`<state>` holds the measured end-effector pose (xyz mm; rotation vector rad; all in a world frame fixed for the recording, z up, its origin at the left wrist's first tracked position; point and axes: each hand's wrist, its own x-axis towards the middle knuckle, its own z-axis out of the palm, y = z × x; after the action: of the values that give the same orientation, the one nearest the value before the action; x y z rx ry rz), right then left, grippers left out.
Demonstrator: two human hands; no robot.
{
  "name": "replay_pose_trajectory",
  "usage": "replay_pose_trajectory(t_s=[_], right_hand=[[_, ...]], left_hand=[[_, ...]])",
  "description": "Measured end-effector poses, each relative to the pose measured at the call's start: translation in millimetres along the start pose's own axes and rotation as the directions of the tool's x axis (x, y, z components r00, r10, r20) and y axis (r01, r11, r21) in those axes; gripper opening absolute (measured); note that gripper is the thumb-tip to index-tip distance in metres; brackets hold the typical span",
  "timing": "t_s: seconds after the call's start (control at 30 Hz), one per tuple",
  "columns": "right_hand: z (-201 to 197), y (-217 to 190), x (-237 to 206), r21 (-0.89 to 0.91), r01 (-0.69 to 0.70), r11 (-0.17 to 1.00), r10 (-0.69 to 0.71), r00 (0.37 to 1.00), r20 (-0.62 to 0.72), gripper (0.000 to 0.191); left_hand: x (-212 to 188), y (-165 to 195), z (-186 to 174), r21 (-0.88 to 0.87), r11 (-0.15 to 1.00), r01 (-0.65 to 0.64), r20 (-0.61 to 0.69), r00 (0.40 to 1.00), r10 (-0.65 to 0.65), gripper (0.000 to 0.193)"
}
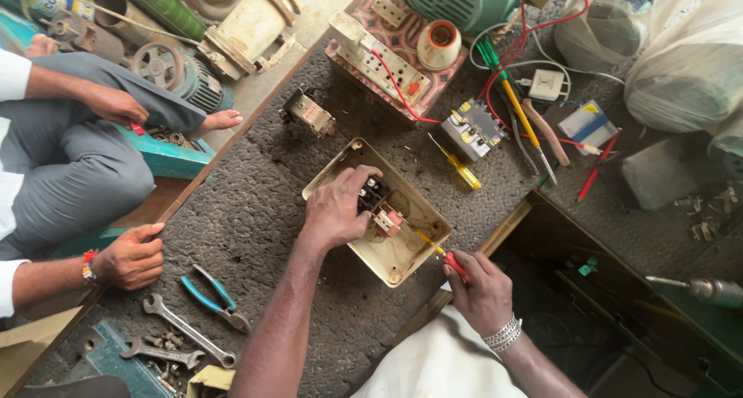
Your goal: The person uses a screwdriver to tighten screws on an electrical component inside a plastic enclosure. They adjust the component's position and continue tightening multiple screws while another person sits nearby.
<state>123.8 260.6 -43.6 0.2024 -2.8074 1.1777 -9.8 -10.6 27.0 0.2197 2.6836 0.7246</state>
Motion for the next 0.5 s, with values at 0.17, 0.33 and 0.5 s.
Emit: replay_pose_trajectory(t_s=[0.17,0.33,0.5], right_hand=[[-3.3,7.0,14.4,0.366,-0.513,0.777,0.391,0.848,0.358,0.014],[-6.6,-1.2,5.7,0.075,0.055,0.996,-0.056,0.998,0.010,0.022],[-4.9,-2.2,14.8,0.231,-0.534,0.813,0.441,0.825,0.355,0.017]], left_hand=[[0.9,-1.1,-0.1,0.008,1.000,0.001,0.009,1.000,-0.001,0.073],[1.6,-1.4,0.4,0.021,1.000,-0.009,0.007,1.000,0.008,0.075],[0.4,-2.9,0.3,0.004,1.000,0.003,0.012,1.000,-0.003,0.071]])
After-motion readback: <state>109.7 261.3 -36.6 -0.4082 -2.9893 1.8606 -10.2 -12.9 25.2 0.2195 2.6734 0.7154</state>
